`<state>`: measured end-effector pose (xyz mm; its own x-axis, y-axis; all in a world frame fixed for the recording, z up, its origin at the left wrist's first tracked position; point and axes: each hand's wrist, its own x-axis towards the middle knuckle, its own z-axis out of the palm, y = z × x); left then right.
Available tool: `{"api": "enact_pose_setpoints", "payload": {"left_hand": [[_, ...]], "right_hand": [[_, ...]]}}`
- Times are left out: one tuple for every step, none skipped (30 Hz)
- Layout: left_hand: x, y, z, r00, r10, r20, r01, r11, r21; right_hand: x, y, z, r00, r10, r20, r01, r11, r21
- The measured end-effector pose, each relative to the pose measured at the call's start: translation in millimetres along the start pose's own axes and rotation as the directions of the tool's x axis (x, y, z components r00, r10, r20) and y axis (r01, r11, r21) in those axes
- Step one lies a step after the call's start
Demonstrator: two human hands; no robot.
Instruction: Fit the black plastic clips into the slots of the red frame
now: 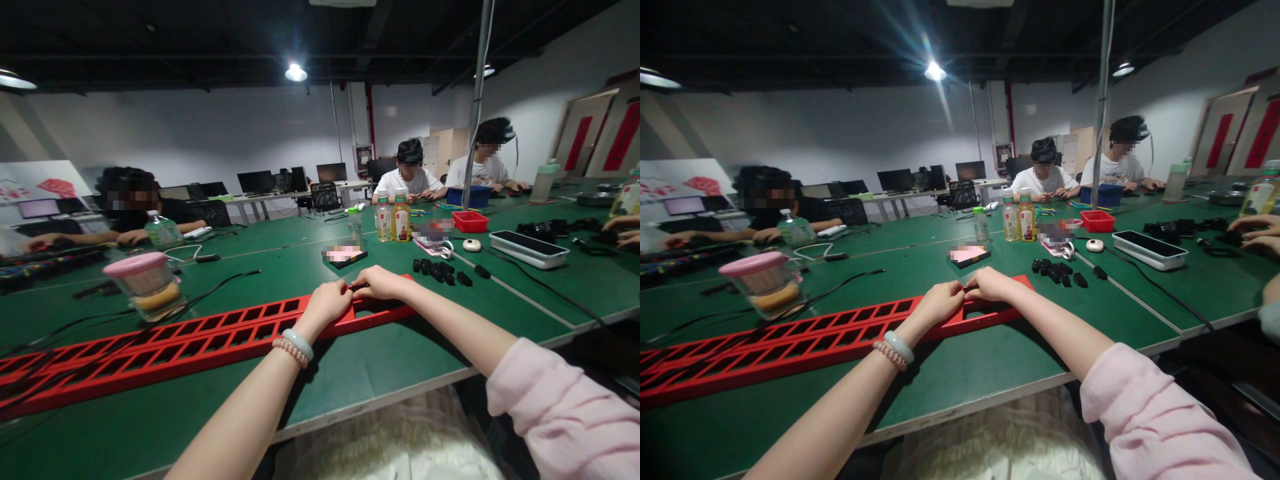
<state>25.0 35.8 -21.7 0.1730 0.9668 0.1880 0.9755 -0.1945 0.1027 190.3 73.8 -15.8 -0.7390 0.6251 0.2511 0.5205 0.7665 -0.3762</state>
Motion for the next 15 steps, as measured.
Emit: {"api": "enact_pose_setpoints", "payload": {"left_hand": [[0.1,-0.2,0.2,1.0,0.001,-0.001,-0.001,1.0,0.0],[0.2,-0.2,0.3,1.0,0.002,-0.001,-0.002,1.0,0.0],[0.2,-0.3,0.4,1.0,0.003,-0.002,-0.003,1.0,0.001],[0.2,-0.2,0.5,1.0,0.004,-0.003,-0.004,1.0,0.002],[0.2,-0.1,0.5,1.0,0.005,-0.004,-0.005,1.0,0.002],[0.1,0.0,0.5,1.0,0.005,-0.005,-0.005,1.0,0.003],[0.0,0.2,0.4,1.0,0.004,-0.005,-0.004,1.0,0.004],[-0.1,0.3,0.3,1.0,0.003,-0.004,-0.003,1.0,0.005],[-0.2,0.5,0.2,1.0,0.002,-0.003,-0.002,1.0,0.006],[-0.3,0.6,0.0,1.0,0.001,-0.001,-0.001,1.0,0.006],[-0.3,0.7,-0.2,1.0,0.001,0.001,-0.001,1.0,0.006],[-0.2,0.8,-0.3,1.0,0.0,0.003,0.0,1.0,0.005],[0.0,0.8,-0.4,1.0,-0.001,0.006,0.0,1.0,0.005],[0.2,0.7,-0.4,1.0,-0.002,0.008,0.002,1.0,0.004],[0.4,0.6,-0.3,1.0,-0.004,0.01,0.004,1.0,0.003]], "right_hand": [[0.8,0.4,0.3,1.0,0.0,0.003,0.0,1.0,-0.006],[1.3,0.6,0.6,1.0,-0.003,0.006,0.003,1.0,-0.013],[1.5,0.8,1.0,1.0,-0.007,0.006,0.008,1.0,-0.02],[1.5,0.8,1.3,1.0,-0.014,0.002,0.014,1.0,-0.028],[1.3,0.7,1.7,1.0,-0.021,-0.004,0.021,0.999,-0.036],[1.0,0.6,2.0,1.0,-0.029,-0.01,0.029,0.999,-0.043],[0.5,0.4,2.3,0.999,-0.037,-0.014,0.036,0.998,-0.051],[0.0,0.2,2.5,0.999,-0.044,-0.014,0.043,0.997,-0.061],[-0.5,0.0,2.7,0.999,-0.05,-0.011,0.049,0.996,-0.073],[-1.0,-0.3,2.8,0.998,-0.056,-0.005,0.056,0.994,-0.089],[-1.4,-0.7,2.8,0.998,-0.063,0.002,0.062,0.992,-0.107],[-1.8,-1.2,2.7,0.998,-0.069,0.008,0.07,0.989,-0.128],[-2.2,-1.9,2.6,0.997,-0.077,0.012,0.078,0.986,-0.147],[-2.6,-2.8,2.4,0.996,-0.084,0.014,0.085,0.983,-0.165],[-3.2,-4.0,2.0,0.996,-0.091,0.017,0.093,0.979,-0.181]]}}
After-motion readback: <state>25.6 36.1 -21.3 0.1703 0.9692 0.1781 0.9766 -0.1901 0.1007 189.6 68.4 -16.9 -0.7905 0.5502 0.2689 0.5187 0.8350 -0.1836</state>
